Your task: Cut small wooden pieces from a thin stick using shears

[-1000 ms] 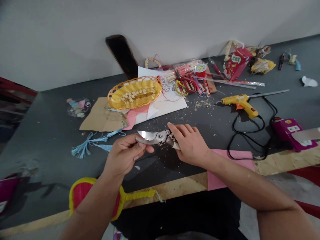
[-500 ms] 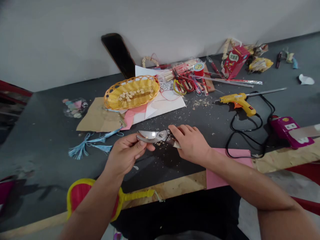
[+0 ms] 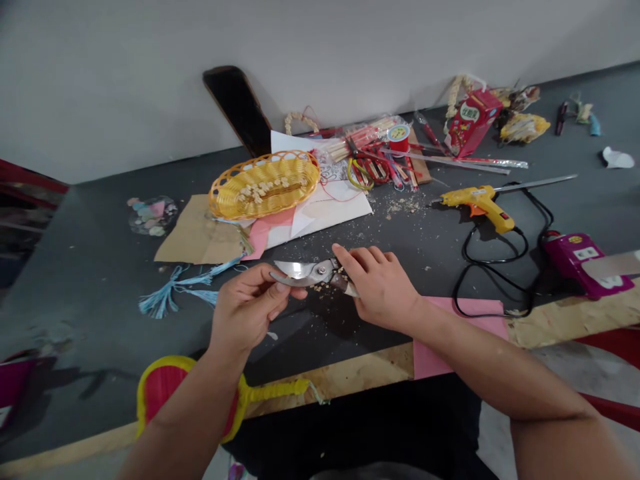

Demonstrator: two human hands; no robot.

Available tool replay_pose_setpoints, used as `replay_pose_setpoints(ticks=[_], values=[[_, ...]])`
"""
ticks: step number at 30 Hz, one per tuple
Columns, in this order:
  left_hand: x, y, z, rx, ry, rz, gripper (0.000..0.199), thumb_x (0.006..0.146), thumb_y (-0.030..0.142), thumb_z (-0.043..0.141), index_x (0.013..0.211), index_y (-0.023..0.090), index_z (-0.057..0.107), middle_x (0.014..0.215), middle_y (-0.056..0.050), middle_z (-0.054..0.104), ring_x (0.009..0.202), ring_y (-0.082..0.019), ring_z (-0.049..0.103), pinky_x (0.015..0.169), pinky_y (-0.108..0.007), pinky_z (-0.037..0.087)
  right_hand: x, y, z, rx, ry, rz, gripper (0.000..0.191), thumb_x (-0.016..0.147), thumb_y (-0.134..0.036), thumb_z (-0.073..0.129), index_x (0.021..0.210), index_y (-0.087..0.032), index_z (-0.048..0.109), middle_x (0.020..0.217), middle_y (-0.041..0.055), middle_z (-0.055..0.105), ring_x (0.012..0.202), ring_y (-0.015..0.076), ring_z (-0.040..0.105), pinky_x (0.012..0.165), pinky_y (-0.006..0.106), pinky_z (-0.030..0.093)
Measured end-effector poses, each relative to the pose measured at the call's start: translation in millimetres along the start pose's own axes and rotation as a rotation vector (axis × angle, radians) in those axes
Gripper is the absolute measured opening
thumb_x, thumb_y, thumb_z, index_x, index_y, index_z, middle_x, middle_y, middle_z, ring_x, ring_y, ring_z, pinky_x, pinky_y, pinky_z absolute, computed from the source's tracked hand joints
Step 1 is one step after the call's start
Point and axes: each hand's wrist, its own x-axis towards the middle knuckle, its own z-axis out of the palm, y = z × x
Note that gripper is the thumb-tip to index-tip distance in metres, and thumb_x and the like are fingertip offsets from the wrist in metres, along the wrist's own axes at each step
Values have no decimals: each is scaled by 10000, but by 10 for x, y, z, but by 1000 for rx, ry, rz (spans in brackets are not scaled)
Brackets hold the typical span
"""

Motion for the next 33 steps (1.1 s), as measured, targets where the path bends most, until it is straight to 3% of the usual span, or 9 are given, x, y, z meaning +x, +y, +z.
replay_pose_setpoints(ticks=[5,12,19,23,26,33], values=[[22,51,2,-143,-62,-116,277,733,389,785,725,156,635,600,-61,716,340,-37,328,348,-198,224,6,-1,-4,29,2,-1,773,759,-153,516,1503,-141,306,1191,156,612,1029,299,545,816,413,438],[28,31,17,-163,-73,-140,254,742,370,781,732,156,644,613,-63,717,348,-34,327,352,-200,219,-18,11,-15,57,-25,5,627,786,-130,502,1408,-161,434,1108,124,643,984,266,590,820,380,445],[47,-46,-3,55,11,46,239,770,370,776,764,173,640,675,-32,728,458,-84,520,438,-209,399,11,23,23,19,40,38,619,813,-141,519,1421,-159,407,1157,136,652,1012,277,593,803,383,439],[48,-61,-13,162,82,130,191,816,354,742,784,176,680,726,-36,751,485,-90,554,464,-212,431,20,57,82,62,119,42,291,885,-217,527,1169,-166,555,1118,131,676,964,263,597,786,376,453],[41,-76,-14,162,75,134,184,841,341,721,787,169,685,771,-51,770,470,-83,546,465,-213,431,6,81,92,32,121,-40,148,889,-181,513,1009,-187,598,1223,127,651,1008,263,586,800,376,457],[29,-83,-16,90,20,103,190,858,336,706,779,166,674,786,-53,774,451,-72,538,451,-208,411,-9,12,17,-75,68,-87,276,861,-122,498,1109,-162,611,1519,146,453,1134,301,528,852,431,452]])
